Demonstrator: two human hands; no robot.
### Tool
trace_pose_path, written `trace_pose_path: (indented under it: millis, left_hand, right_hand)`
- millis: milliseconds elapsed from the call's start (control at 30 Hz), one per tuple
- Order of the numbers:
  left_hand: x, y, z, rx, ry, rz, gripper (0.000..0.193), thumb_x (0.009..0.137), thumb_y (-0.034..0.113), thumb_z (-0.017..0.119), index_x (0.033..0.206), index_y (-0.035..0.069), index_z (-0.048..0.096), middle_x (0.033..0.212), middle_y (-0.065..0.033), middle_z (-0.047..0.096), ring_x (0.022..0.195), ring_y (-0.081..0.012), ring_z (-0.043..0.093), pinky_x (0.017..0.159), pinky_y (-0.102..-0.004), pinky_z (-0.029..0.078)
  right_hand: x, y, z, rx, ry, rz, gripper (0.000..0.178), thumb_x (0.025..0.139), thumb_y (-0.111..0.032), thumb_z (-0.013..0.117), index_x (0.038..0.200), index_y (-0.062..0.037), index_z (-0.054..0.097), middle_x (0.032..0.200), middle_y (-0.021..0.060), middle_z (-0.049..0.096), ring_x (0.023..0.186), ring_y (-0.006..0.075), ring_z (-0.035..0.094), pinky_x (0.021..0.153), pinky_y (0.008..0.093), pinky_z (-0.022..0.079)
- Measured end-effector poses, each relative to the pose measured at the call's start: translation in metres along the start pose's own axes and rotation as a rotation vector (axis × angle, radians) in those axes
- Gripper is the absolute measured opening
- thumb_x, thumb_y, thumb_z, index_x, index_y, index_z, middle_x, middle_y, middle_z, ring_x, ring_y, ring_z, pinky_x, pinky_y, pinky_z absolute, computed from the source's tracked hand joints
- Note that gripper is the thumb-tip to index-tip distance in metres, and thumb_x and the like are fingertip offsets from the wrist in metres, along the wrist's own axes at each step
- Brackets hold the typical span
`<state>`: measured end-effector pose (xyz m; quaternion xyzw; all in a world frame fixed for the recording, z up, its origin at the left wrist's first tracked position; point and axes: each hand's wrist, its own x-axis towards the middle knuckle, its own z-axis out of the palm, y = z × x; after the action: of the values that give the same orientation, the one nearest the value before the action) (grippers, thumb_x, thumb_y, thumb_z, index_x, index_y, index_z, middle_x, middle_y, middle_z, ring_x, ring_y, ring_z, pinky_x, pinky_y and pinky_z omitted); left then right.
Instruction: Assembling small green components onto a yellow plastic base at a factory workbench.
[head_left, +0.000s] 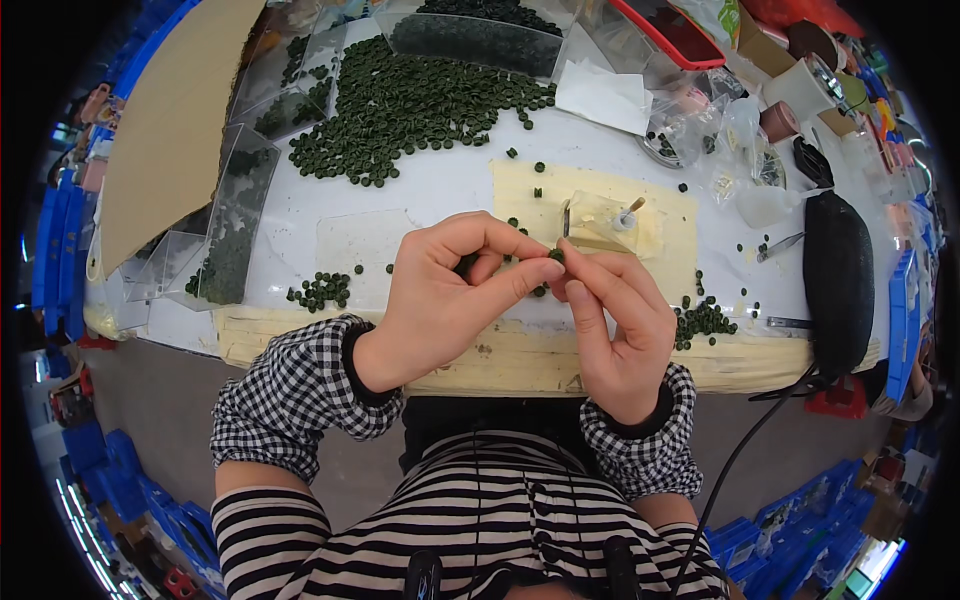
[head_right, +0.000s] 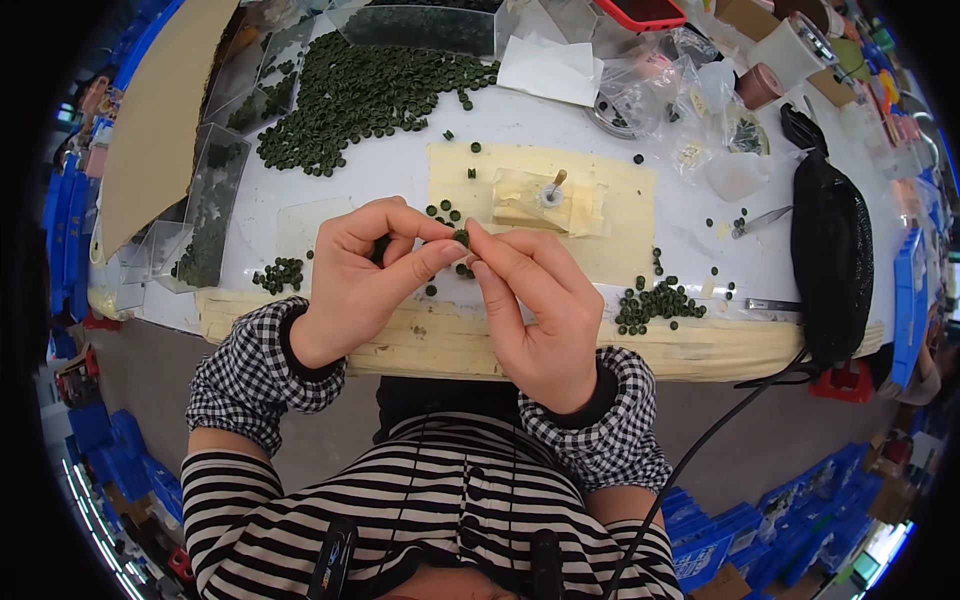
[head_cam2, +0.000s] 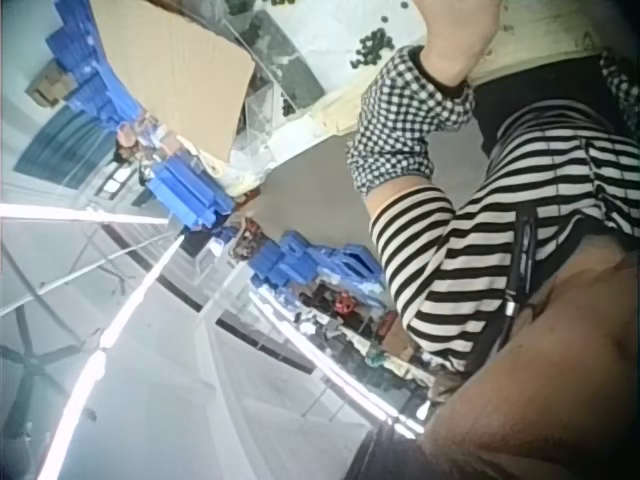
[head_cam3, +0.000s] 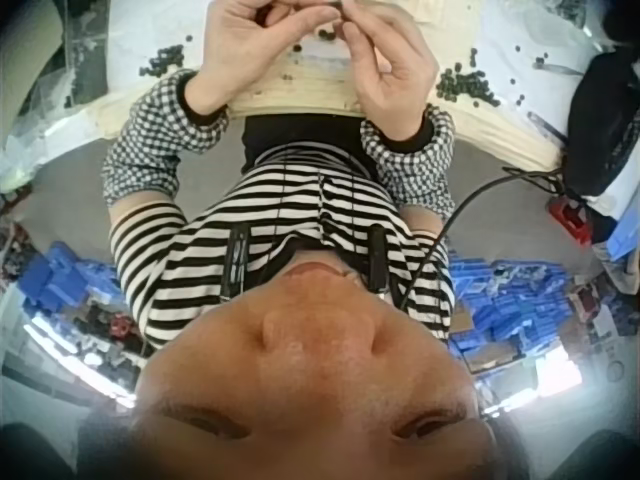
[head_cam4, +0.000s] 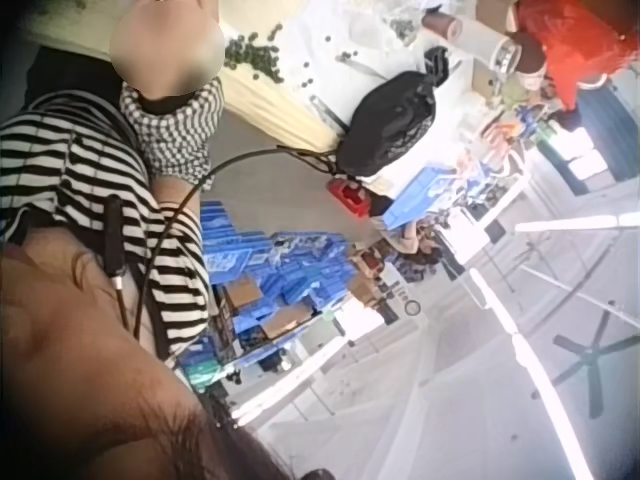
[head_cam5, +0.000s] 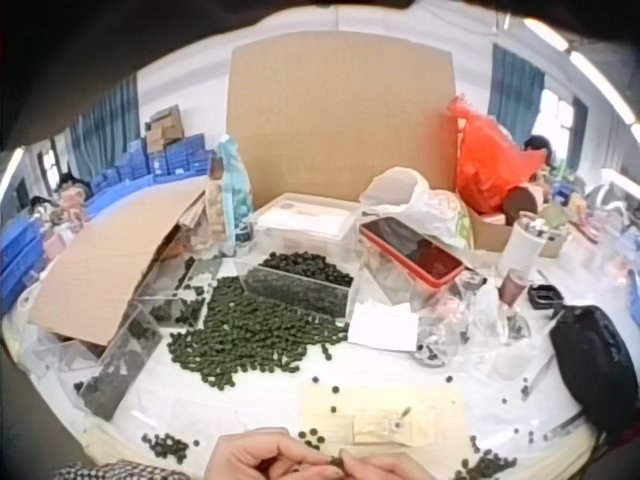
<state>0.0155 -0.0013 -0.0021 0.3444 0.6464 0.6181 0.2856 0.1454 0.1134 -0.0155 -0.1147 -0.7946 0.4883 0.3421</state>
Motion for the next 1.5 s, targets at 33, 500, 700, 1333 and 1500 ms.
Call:
trace_pose_path:
  millis: [33,500,700,1333,1500]
  left_hand:
    - [-0.0003,-0.0001,0.0,-0.003,0.0,-0.001,0.013,0.08,0.005,0.074,0.091,0.001,0.069,0.06,0.0078,0.043,0.055,0.0,0.034,0.053,-0.0164,0.031]
    - [0.0016,-0.0009,0.0001,-0.061,-0.005,-0.055,0.011,0.081,0.006,0.074,0.09,0.001,0.069,0.057,0.0094,0.042,0.054,0.0007,0.033,0.052,-0.0165,0.029]
    - [0.0011,-0.001,-0.001,-0.033,-0.004,-0.055,0.01,0.082,0.006,0.073,0.09,0.001,0.069,0.057,0.0096,0.041,0.054,0.0007,0.033,0.052,-0.0166,0.03]
    - [0.0013,-0.0008,-0.0005,-0.042,-0.004,-0.048,0.01,0.082,0.006,0.073,0.09,0.001,0.069,0.057,0.01,0.042,0.054,0.001,0.033,0.051,-0.0161,0.028]
    - [0.0004,-0.0019,-0.0015,-0.046,-0.007,-0.052,0.011,0.082,0.006,0.073,0.09,0.001,0.069,0.058,0.0099,0.042,0.054,0.0011,0.033,0.051,-0.0161,0.028]
  right_hand:
    - [0.0001,-0.0003,0.0001,0.003,0.0,-0.001,0.029,0.084,0.006,0.062,0.113,0.0016,0.065,0.089,0.012,0.063,0.076,0.0182,0.062,0.068,0.0254,0.051]
    - [-0.0001,0.0016,0.001,-0.003,0.01,-0.001,0.028,0.084,0.006,0.062,0.112,0.0016,0.066,0.089,0.0122,0.064,0.075,0.0183,0.062,0.067,0.0257,0.051]
    - [-0.0006,0.0021,0.0018,-0.004,0.009,-0.006,0.028,0.084,0.006,0.062,0.111,0.0018,0.066,0.09,0.0125,0.064,0.076,0.0186,0.062,0.068,0.0259,0.05]
    - [-0.0008,0.0024,0.0017,0.016,0.0,-0.01,0.029,0.085,0.006,0.061,0.113,0.0017,0.065,0.09,0.0122,0.063,0.077,0.0169,0.062,0.068,0.0247,0.05]
    - [-0.001,0.0025,0.0019,0.019,0.002,-0.012,0.029,0.085,0.006,0.061,0.113,0.0018,0.065,0.09,0.0123,0.063,0.076,0.0173,0.062,0.068,0.0248,0.05]
